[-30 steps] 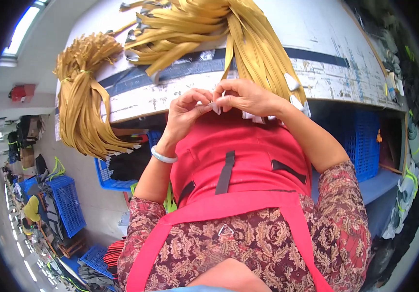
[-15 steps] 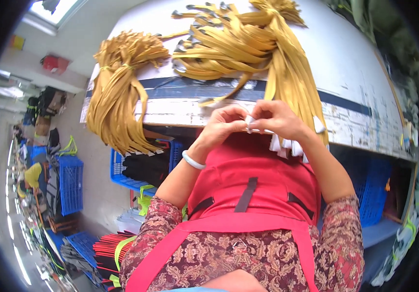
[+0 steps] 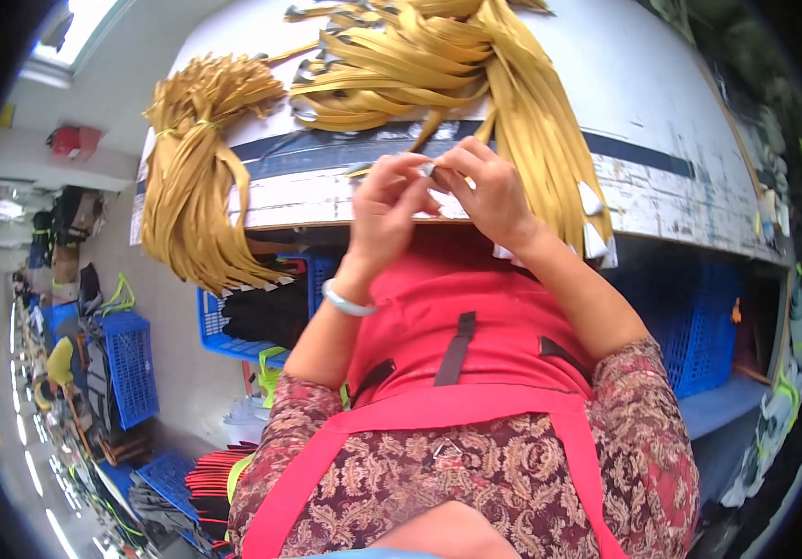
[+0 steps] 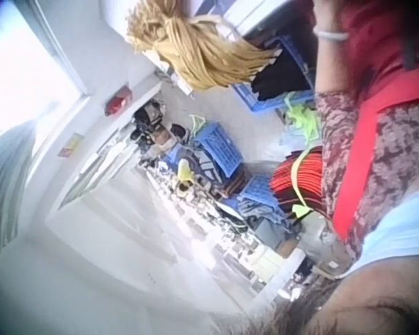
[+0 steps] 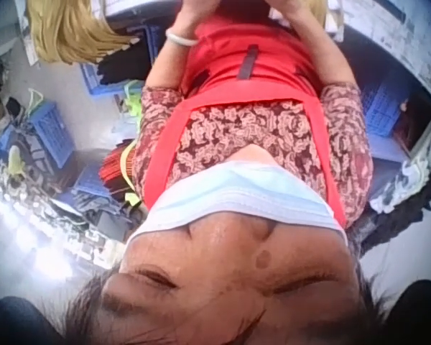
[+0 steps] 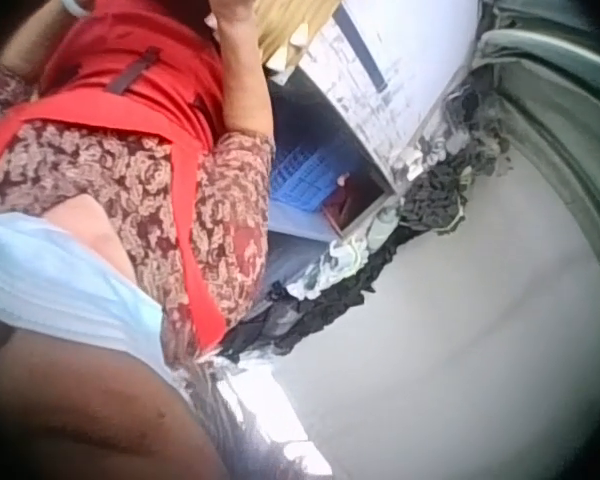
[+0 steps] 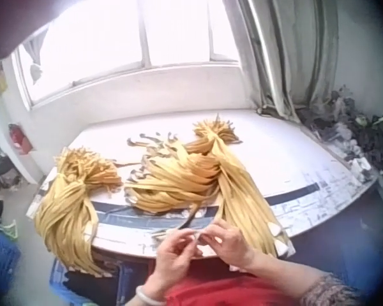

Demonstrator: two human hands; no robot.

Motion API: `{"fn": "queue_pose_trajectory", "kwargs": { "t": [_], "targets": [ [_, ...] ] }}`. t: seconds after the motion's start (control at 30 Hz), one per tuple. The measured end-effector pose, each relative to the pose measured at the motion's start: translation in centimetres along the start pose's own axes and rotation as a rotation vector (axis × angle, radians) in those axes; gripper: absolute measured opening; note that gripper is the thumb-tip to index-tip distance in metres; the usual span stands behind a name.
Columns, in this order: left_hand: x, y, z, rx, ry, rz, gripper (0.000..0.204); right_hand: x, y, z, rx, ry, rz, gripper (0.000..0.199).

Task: Inspecting and organizing bundles of yellow fabric straps with white tags at a manufacturing workbench.

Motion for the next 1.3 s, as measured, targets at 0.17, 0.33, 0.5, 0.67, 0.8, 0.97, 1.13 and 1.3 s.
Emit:
{"fn": "queue_pose_trajectory", "kwargs": {
  "t": [0.17,0.33,0.5,0.67,0.8,0.97,1.13,1.3],
  "targets": [
    [-0.7,1.1,-0.8,-0.231,0.052,-0.089,0.014,1.3,-1.2,1.2,-0.065,-0.223,-0.465,0.008],
    [-0.1,0.1,-0.6,-0.279,-0.098,-0.289,0.007,2.2,-1.0,2.0,-0.054,-0.322,-0.528,0.006],
    [-0.4,0.5,-0.2,-0.16,-0.117,-0.3,0.007,3.1,-1.5,3.1,-0.143,-0.519,-0.454,0.011],
    [1.3,-1.2,0.9,-0.29,-0.203,-0.495,0.01,4.1,-1.1,3.9,-0.128,-0.514,-0.591,0.011],
    [3.3,4.7,-1.2,-0.021,-0.306,-0.449,0.007,5.8,-0.2,5.2,-0.091,-0.62,-0.573,0.015],
    [7.5,16.9,-2.6,0.575,-0.309,-0.185,0.025,9.5,6.0,7.7,-0.039,-0.668,-0.323,0.021],
    [-1.3,2.3,2.3,-0.199,-0.039,-0.478,0.012,7.8,5.5,10.7,-0.226,-0.618,0.087,0.023],
    [-4.3,-7.7,6.3,-0.493,-0.132,-0.463,0.018,6.5,2.6,13.5,-0.35,-0.569,0.374,0.022]
  ]
}}
Point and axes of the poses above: each hand's wrist, its own z-axis away from the middle knuckle, its own y-axis out of the back of the hand, x = y × z, the point moved 10 cm from there along -z, towards the middle knuckle, and after that the axes turned 1 degree about x, right-handed, at the moved point
